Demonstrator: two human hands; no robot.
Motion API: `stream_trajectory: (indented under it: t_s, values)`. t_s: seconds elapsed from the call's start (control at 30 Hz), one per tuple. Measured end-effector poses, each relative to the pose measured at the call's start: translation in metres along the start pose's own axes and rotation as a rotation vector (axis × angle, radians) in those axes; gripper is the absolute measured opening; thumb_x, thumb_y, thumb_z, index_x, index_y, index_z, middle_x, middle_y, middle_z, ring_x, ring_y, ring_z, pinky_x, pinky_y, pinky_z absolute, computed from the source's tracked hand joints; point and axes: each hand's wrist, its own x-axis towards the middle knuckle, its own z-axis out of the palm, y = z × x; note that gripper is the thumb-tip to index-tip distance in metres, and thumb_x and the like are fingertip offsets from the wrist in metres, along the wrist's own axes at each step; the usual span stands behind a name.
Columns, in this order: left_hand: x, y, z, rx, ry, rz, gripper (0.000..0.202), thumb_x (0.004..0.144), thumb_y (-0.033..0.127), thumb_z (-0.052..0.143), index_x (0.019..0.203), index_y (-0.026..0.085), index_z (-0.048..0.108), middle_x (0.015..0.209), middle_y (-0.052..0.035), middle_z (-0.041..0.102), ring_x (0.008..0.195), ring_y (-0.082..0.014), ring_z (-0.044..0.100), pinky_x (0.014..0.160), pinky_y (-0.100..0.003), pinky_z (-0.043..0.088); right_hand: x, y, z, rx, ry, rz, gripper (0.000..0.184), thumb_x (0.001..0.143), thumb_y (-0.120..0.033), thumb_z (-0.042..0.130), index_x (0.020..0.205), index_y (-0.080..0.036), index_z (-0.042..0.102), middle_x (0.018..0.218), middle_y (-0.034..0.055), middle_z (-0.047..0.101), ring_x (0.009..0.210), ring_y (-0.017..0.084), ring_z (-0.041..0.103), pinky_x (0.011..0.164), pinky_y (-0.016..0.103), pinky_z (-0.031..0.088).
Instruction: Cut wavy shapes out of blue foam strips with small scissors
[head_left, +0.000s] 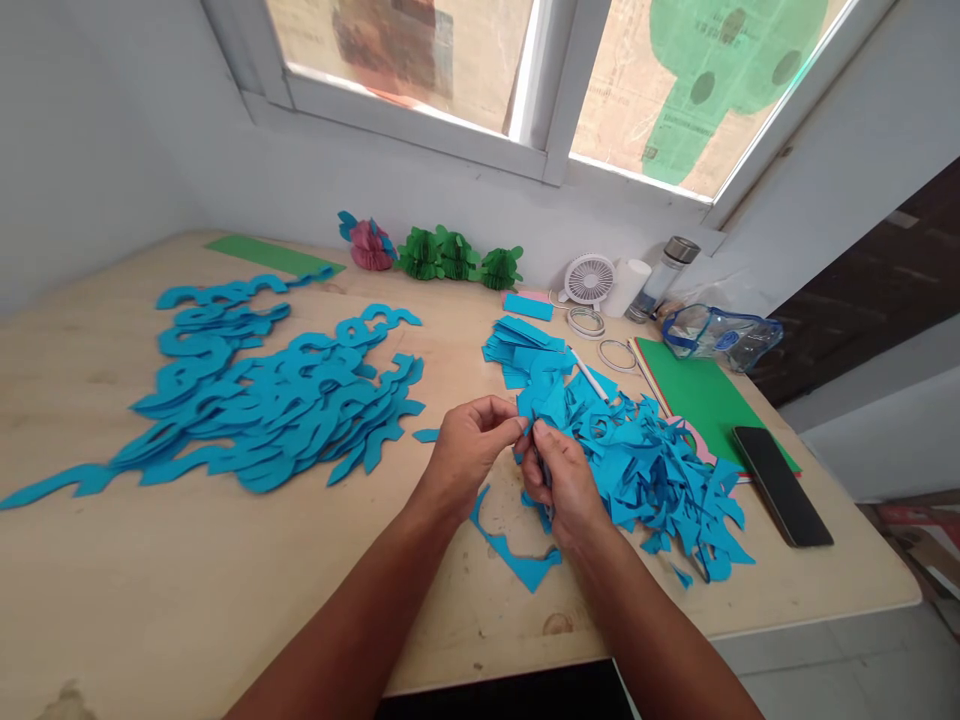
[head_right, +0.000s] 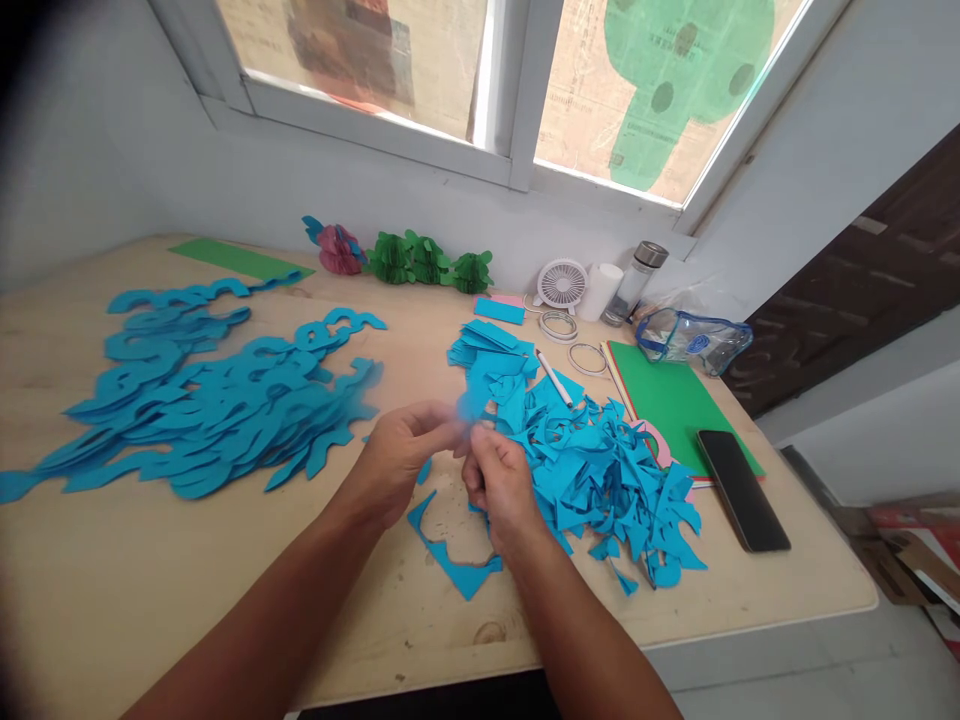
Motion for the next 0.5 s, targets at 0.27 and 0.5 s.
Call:
stream_trajectory:
  t_s: [0.27, 0.5]
  values:
    - [-0.0004, -0.0005, -0.0001, 0.002, -0.001, -0.004, 0.014, 0.064, 0.02, 0.065, 0.052, 0.017, 0.058, 0.053, 0.0005, 0.057, 0.056, -0.013, 0.05, 0.061, -0.026, 0.04, 0.0002, 0.0015, -0.0009, 0.002, -0.008, -0.004, 0.041, 0.074, -0.058, 0.062, 0.069, -0.017, 0.056, 0.04, -0.0089, 0.04, 0.032, 0.004, 0.022, 0.031, 0.017, 0.014]
    - [-0.0006, -0.0011, -0.0005, 0.01, -0.011, 0.008, 0.013, 0.066, 0.02, 0.063, 0.054, 0.017, 0.058, 0.053, 0.0003, 0.056, 0.056, -0.0136, 0.05, 0.06, -0.028, 0.04, 0.0006, 0.0033, -0.0015, 0.003, -0.003, -0.009, 0.041, 0.075, -0.057, 0.062, 0.069, -0.017, 0.056, 0.04, -0.0086, 0.04, 0.033, 0.004, 0.022, 0.032, 0.017, 0.013]
